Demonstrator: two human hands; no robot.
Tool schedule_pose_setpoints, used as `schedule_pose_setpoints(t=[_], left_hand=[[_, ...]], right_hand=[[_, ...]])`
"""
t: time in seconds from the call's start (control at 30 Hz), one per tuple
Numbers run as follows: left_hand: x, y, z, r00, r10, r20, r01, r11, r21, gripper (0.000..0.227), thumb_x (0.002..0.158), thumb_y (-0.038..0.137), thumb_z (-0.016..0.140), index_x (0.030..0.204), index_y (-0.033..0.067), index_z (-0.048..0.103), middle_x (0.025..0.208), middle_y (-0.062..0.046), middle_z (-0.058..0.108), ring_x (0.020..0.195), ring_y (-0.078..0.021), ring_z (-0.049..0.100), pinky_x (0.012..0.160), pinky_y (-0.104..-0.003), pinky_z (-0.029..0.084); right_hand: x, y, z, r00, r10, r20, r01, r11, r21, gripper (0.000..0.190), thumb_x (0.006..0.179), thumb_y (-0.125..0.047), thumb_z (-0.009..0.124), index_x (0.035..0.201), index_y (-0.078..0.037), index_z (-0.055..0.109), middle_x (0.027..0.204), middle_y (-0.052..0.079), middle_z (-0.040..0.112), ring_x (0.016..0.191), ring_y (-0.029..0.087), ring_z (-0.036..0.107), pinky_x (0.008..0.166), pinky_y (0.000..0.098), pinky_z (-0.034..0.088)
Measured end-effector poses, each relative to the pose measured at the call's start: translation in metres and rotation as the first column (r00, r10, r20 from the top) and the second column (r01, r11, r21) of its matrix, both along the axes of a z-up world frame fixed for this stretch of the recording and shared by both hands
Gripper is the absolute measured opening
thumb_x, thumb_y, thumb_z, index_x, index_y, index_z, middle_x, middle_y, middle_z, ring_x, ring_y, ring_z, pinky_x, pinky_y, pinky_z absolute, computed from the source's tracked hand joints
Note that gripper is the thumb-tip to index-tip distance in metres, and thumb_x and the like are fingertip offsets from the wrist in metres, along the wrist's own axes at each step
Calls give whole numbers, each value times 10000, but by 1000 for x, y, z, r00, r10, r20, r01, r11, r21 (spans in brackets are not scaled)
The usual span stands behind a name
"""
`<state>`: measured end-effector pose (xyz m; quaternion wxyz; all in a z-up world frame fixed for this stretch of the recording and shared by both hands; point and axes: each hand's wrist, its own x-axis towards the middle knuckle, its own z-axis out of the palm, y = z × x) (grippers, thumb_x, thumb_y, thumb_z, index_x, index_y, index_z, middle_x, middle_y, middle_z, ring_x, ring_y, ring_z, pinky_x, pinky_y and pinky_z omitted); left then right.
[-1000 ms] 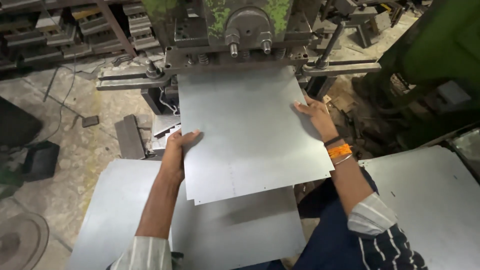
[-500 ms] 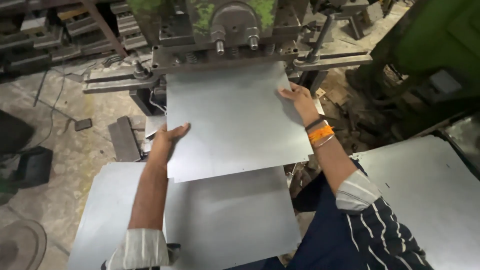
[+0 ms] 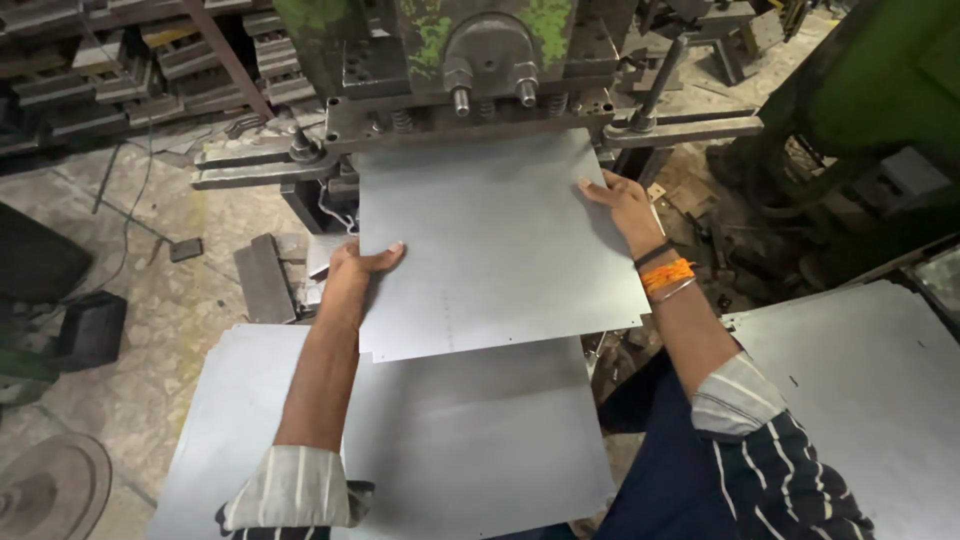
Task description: The person is feeding metal sheets into a stamping machine to punch holes and shape the parts.
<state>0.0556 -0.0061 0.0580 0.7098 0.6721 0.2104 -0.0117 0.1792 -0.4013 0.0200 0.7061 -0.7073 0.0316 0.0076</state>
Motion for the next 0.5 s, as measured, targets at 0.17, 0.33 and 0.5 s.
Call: schedule_pose_setpoints(t=[0.17,0.33,0.5], left_hand=[[-5,-5,7,1000,19,15,-19,999,-28,473,621,175,909,1022,24,710,771,-146,680,705,-290,728,655,-369,575],[0,1,-5,999,32,17,-30,996,-88,433,646,158,906,994,21,688,747,-149,685,666,-297,739,623,-372,589],[1,0,-3,998,8,58,-1,992,-124,344,685,108,884,945,12,680,707,-135,693,626,-262,743,608,-340,594]], right_hand=[[-9,7,12,1000,-19,-12,20,1000,16,289,779,-248,862,1041,-155,779,764,24,718,712,92,717,718,231,580],[5,1,-7,1000,-20,12,20,998,53,227,778,-199,882,961,-121,772,741,31,720,701,87,720,703,214,575],[25,-12,-30,999,-29,20,28,998,59,262,780,-182,898,982,-89,760,744,28,712,682,82,712,711,233,579]])
